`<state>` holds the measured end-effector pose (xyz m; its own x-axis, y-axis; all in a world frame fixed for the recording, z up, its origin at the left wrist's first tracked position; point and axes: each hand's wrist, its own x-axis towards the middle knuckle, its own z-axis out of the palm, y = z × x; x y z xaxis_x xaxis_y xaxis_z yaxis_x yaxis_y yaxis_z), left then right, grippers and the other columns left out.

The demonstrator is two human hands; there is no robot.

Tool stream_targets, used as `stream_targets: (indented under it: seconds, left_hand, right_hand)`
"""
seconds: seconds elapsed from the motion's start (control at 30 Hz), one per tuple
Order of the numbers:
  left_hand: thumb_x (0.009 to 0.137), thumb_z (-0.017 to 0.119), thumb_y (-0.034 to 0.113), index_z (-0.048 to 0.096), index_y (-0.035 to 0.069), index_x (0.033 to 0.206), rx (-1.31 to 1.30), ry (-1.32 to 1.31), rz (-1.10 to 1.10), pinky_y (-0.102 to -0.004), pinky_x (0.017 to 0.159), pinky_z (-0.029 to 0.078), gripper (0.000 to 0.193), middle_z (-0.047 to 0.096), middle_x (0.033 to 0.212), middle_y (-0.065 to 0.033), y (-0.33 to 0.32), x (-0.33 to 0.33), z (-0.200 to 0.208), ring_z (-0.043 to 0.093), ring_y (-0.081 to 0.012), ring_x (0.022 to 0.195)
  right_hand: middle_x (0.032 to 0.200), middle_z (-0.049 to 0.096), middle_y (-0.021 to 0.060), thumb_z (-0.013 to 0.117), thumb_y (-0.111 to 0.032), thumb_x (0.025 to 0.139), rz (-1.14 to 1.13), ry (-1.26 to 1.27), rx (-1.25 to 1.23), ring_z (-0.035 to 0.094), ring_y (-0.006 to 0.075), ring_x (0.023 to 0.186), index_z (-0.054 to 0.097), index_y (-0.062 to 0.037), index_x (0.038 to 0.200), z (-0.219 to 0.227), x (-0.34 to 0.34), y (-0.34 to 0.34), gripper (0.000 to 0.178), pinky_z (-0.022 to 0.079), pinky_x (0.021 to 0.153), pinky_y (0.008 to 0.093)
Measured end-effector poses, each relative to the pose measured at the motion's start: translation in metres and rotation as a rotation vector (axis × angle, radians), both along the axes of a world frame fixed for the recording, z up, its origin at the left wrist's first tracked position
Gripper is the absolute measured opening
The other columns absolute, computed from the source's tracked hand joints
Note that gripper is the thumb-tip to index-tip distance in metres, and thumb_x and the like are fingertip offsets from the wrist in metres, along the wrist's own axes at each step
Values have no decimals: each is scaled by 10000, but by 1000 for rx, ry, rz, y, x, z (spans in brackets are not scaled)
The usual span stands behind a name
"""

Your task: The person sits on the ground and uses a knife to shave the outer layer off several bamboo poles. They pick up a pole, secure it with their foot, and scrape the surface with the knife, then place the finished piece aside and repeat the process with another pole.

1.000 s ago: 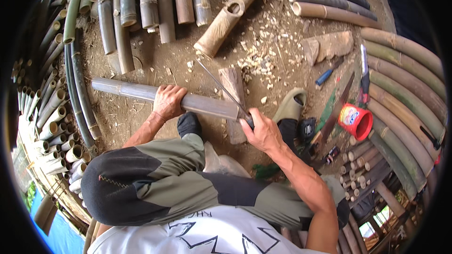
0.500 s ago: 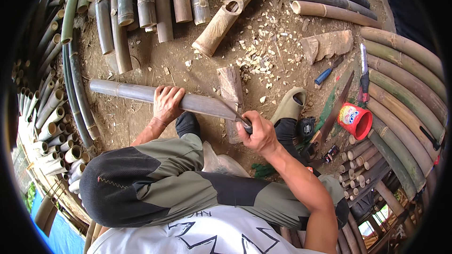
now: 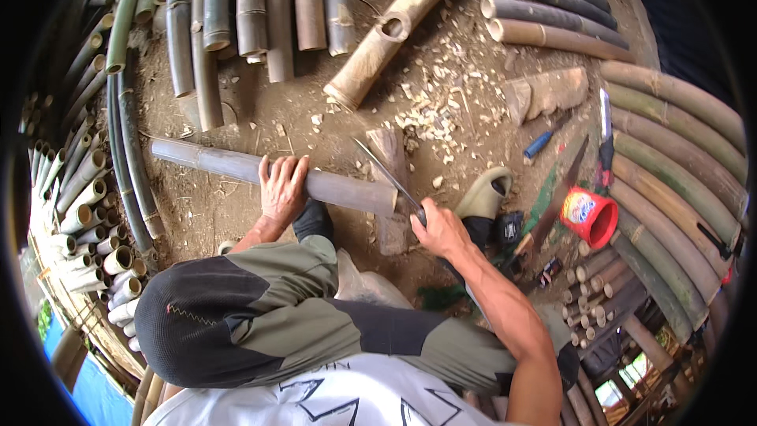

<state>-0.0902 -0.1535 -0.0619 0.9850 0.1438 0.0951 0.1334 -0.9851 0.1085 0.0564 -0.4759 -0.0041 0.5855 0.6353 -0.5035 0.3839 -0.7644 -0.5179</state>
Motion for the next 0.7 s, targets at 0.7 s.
stream_targets:
  seconds: [0.7]
  left_hand:
    - [598,840,380,684,154,1020,-359,715,-161,-448,844,558,503,717,925,-107,49,37,11,703,-312,922]
  right_hand:
    - [819,668,209,654,-235,950,-66,-164,483,705,375,696,541,13,1102,72,-12,49,313,553,573,446]
